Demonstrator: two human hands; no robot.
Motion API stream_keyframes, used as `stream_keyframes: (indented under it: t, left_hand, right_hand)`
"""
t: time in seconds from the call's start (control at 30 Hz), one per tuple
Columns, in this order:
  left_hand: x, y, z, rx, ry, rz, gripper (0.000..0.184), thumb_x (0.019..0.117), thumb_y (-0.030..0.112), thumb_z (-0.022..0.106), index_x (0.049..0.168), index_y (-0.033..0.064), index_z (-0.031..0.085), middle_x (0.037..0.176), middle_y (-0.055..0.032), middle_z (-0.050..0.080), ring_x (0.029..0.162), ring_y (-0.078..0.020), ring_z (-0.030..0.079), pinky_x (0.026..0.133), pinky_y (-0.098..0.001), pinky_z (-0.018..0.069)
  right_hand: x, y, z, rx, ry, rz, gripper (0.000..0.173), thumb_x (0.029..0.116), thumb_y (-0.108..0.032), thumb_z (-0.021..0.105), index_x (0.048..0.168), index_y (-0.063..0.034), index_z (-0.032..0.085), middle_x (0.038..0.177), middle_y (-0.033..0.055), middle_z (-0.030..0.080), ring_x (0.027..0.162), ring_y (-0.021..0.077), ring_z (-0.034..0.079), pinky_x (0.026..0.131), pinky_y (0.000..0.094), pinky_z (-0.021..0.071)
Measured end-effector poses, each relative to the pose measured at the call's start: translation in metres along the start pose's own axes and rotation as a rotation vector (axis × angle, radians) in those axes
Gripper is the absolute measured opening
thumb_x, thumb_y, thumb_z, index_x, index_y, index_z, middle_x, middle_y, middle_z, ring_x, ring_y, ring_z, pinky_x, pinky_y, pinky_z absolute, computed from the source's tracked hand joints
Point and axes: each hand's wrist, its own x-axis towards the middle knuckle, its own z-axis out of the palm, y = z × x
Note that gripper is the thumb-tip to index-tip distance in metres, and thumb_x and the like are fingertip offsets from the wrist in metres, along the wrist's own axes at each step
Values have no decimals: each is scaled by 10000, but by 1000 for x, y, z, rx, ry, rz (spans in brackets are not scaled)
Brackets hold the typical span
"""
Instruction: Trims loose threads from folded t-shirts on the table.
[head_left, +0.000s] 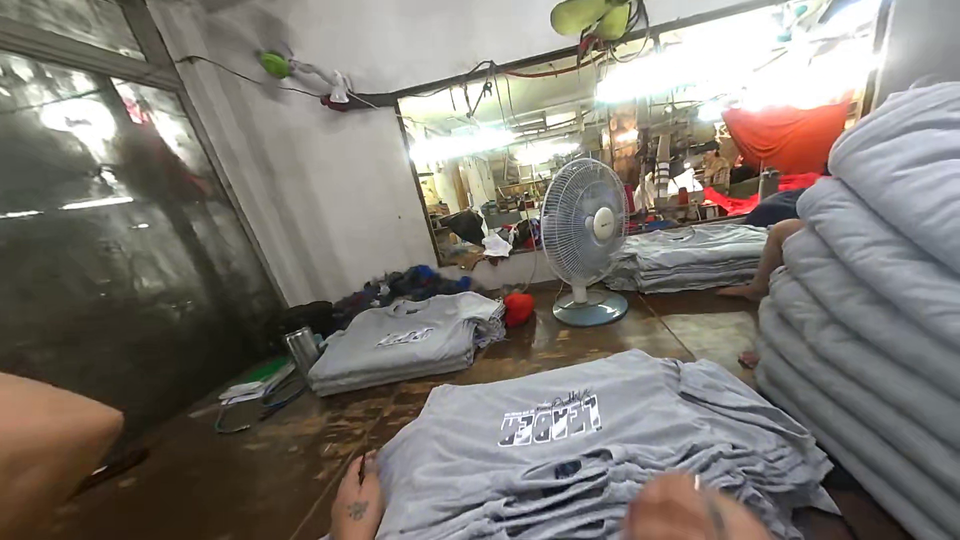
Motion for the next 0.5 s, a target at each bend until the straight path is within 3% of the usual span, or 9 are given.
stream_keyframes:
  t: [0.03, 0.1, 0.17, 0.23, 0.33, 0.37, 0.43, 0.5]
  left_hand:
    - [-3, 9, -3, -44, 53, 8, 403, 1096, 173, 370, 1295, -89, 603, 1278, -329, 618, 1254, -457, 572, 1092, -613, 391]
    - [-15, 41, -15, -174, 130, 102, 405, 1094, 148, 361, 1287, -137, 574, 1257, -337, 615, 1219, -406, 592, 1083, -541, 419]
    - [-30, 84, -28, -335, 142, 315, 410, 1078, 137, 355, 1284, -169, 533, 1222, -284, 632, 1141, -236, 624, 1023, -385, 482]
    - [-56, 129, -38, -387, 64, 566, 424, 1065, 162, 372, 1270, -172, 535, 1227, -232, 646, 1145, -133, 622, 992, -307, 499]
    - [-89, 181, -23, -216, -120, 892, 431, 1082, 281, 398, 1266, -20, 646, 1327, -183, 635, 1257, -196, 597, 1046, -370, 490]
    - [-99, 189, -12, -115, -194, 945, 381, 1053, 242, 431, 1266, 43, 675, 1336, -190, 627, 1231, -258, 616, 1008, -426, 518]
    - [-121, 190, 9, 90, -452, 938, 342, 948, 114, 560, 1250, 126, 718, 1203, -182, 681, 1047, -335, 691, 854, -526, 575]
    - [-141, 181, 14, 249, -823, 829, 340, 949, 88, 601, 1257, 151, 731, 1058, -195, 710, 947, -381, 702, 789, -580, 561]
  right_hand:
    - [-4, 33, 0, -159, 60, 120, 448, 991, -396, 590, 1101, 5, 756, 1065, 208, 744, 1033, 342, 714, 942, 504, 557]
    - [-26, 97, 7, -433, 57, 349, 485, 1001, -471, 550, 1129, -54, 763, 1105, 187, 738, 1082, 377, 697, 958, 570, 532]
    - [-51, 127, 19, -519, -89, 557, 492, 1015, -445, 559, 1002, 5, 757, 1030, 251, 724, 1078, 471, 669, 984, 670, 463]
    - [-71, 125, 35, -656, -21, 465, 476, 1007, -393, 519, 792, -23, 726, 823, 198, 717, 911, 425, 714, 901, 636, 506]
    - [-85, 124, 46, -714, 173, 325, 548, 1033, -441, 423, 683, -96, 667, 679, 106, 651, 774, 320, 686, 871, 535, 508]
    - [-89, 127, 48, -710, 220, 299, 571, 1042, -476, 399, 676, -121, 656, 664, 77, 633, 757, 284, 667, 875, 496, 504]
    - [-93, 131, 48, -674, 262, 264, 574, 1052, -500, 392, 686, -141, 649, 664, 53, 621, 764, 246, 649, 896, 445, 491]
    - [-97, 133, 46, -621, 299, 242, 527, 1055, -478, 425, 711, -146, 648, 677, 46, 620, 797, 220, 640, 944, 393, 463]
